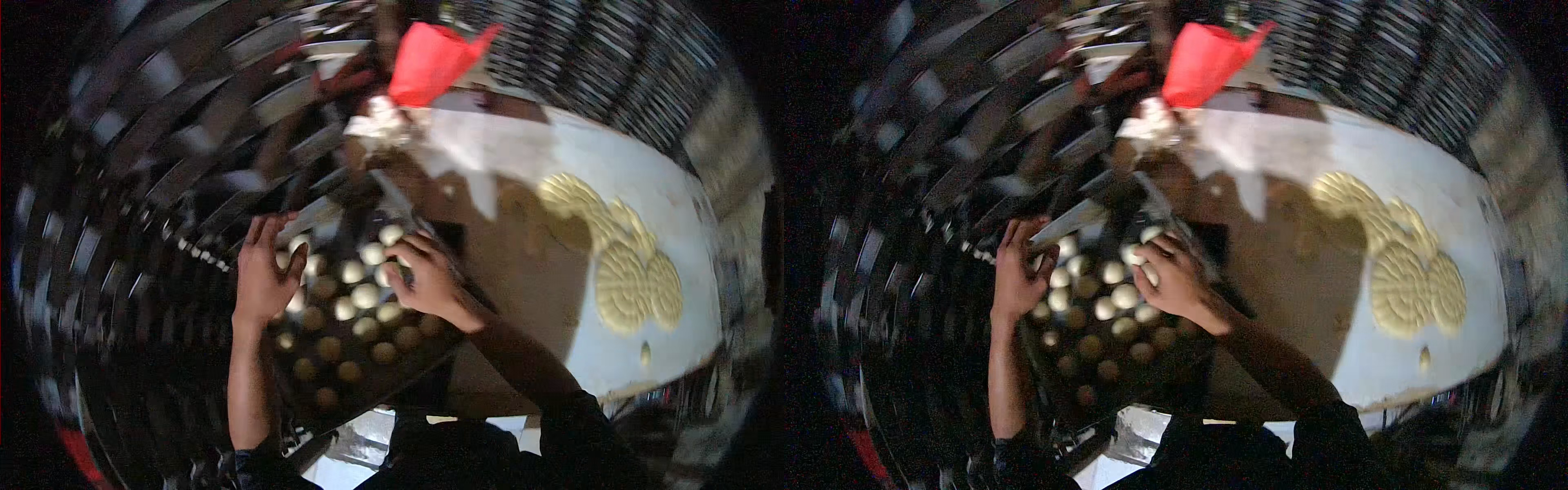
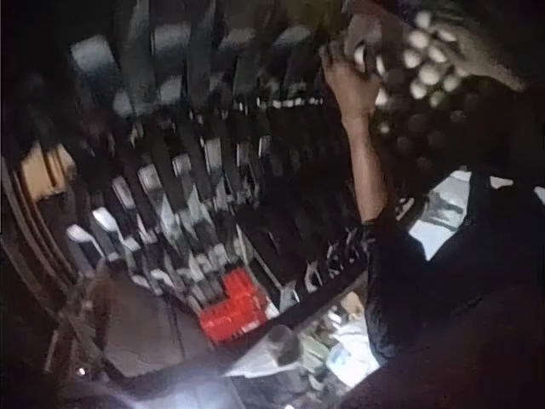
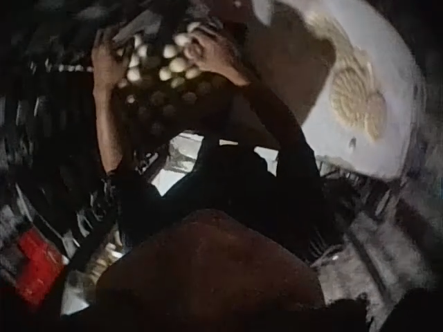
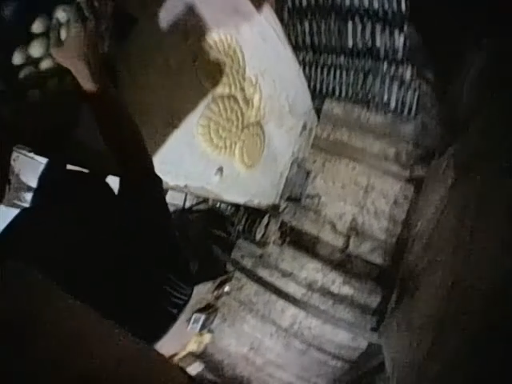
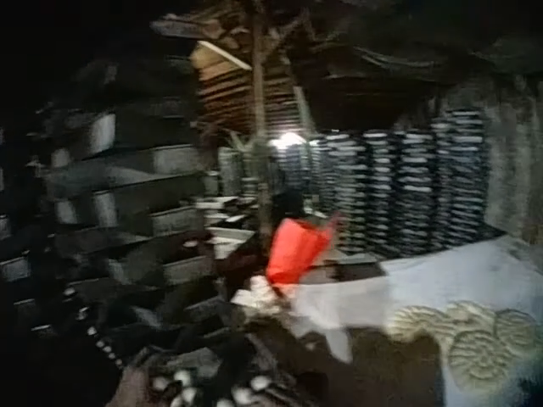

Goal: The recorder adds liquid to a large industrial mixer, checks the dough, weighs materials, and then shapes and trays small dough balls in a bakery.

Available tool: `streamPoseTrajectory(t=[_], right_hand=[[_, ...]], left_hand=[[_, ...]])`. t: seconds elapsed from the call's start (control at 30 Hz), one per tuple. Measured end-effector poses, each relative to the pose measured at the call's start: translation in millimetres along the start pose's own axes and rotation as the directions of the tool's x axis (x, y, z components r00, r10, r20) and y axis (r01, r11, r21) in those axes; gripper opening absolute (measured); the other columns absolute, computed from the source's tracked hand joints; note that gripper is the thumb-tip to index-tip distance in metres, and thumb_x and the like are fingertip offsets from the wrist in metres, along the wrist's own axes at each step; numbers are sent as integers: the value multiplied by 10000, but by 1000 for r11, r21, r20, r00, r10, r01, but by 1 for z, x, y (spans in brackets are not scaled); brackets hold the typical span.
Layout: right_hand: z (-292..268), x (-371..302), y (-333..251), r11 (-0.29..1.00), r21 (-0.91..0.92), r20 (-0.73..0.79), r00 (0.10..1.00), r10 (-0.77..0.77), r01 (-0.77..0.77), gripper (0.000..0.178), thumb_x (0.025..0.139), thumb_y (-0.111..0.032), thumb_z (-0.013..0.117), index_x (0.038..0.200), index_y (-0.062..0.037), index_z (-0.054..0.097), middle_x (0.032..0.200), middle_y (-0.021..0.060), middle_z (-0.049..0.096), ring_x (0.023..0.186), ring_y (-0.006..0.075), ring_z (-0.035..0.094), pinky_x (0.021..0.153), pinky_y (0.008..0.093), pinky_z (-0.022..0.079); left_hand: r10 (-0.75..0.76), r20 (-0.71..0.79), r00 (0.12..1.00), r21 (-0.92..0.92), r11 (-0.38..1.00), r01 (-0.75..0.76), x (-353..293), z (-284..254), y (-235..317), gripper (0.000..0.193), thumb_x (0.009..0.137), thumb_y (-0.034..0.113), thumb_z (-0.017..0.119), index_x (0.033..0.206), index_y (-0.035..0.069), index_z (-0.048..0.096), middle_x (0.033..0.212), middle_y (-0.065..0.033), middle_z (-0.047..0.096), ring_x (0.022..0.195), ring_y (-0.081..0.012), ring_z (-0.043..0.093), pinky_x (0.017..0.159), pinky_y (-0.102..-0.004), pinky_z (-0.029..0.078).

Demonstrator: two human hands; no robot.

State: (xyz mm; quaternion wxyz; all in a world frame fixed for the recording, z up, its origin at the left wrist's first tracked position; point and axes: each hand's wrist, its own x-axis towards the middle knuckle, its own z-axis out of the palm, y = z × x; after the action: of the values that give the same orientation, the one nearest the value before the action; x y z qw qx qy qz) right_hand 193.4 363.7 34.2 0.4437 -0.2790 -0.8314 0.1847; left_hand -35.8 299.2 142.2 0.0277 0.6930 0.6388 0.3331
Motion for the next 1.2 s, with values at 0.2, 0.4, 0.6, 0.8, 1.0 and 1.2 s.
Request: streamPoseTrajectory(t=[0.2, 0.4, 0.6, 0.8, 1.0, 1.2], right_hand=[[-163, -197, 111, 926, -261, -271, 941, 200, -272, 105, 770, -80, 606, 835, -45, 531, 795, 134, 557, 717, 281, 537, 702, 416, 430], [-248, -419, 119, 530, -748, -44, 826, 561, -400, 198, 826, -204, 603, 927, -37, 568, 911, 174, 565, 933, 368, 534, 848, 488, 406], [-311, -482, 127, 507, -286, -313, 579, 752, -813, 229, 811, -226, 591, 913, -23, 563, 943, 209, 552, 958, 399, 515, 912, 531, 364], [-299, -484, 118, 450, -331, -311, 546, 778, -830, 302, 791, -260, 584, 969, -16, 571, 1007, 229, 547, 1018, 410, 498, 981, 546, 309], [-296, -452, 112, 600, -437, -324, 739, 591, -670, 173, 770, -141, 600, 843, -14, 509, 821, 187, 490, 800, 378, 491, 809, 502, 382], [-291, -456, 100, 500, -209, -363, 542, 758, -840, 331, 835, -287, 566, 1044, -30, 579, 1024, 217, 552, 991, 382, 519, 923, 482, 383]], left_hand=[[596, 410, 690, -277, 802, -529, 98, 212, 180, 630, 665, 232, 705, 1233, 125, 456, 1187, -194, 502, 1139, -379, 459, 970, -420, 383], [615, 184, 767, -951, 308, -19, 181, 475, 63, 901, 642, 153, 777, 1381, 94, 266, 1302, -134, 445, 1160, -243, 462, 977, -349, 404], [269, 599, 754, -737, 554, 387, 208, 563, 72, 696, 797, 200, 677, 1374, 94, 303, 1300, -119, 449, 1138, -229, 481, 903, -365, 458], [122, 696, 707, -525, 759, 386, 149, 557, 121, 577, 852, 254, 595, 1350, 105, 345, 1299, -125, 470, 1118, -286, 493, 879, -458, 460], [-160, 275, 948, 94, 986, 139, -18, 479, 137, 499, 860, 462, 521, 1229, 125, 514, 1020, -140, 604, 814, -331, 618, 698, -433, 499], [-431, 322, 843, 67, 898, 434, -190, 385, 155, 392, 874, 472, 504, 1077, 138, 532, 887, -212, 622, 823, -381, 615, 685, -472, 487]])
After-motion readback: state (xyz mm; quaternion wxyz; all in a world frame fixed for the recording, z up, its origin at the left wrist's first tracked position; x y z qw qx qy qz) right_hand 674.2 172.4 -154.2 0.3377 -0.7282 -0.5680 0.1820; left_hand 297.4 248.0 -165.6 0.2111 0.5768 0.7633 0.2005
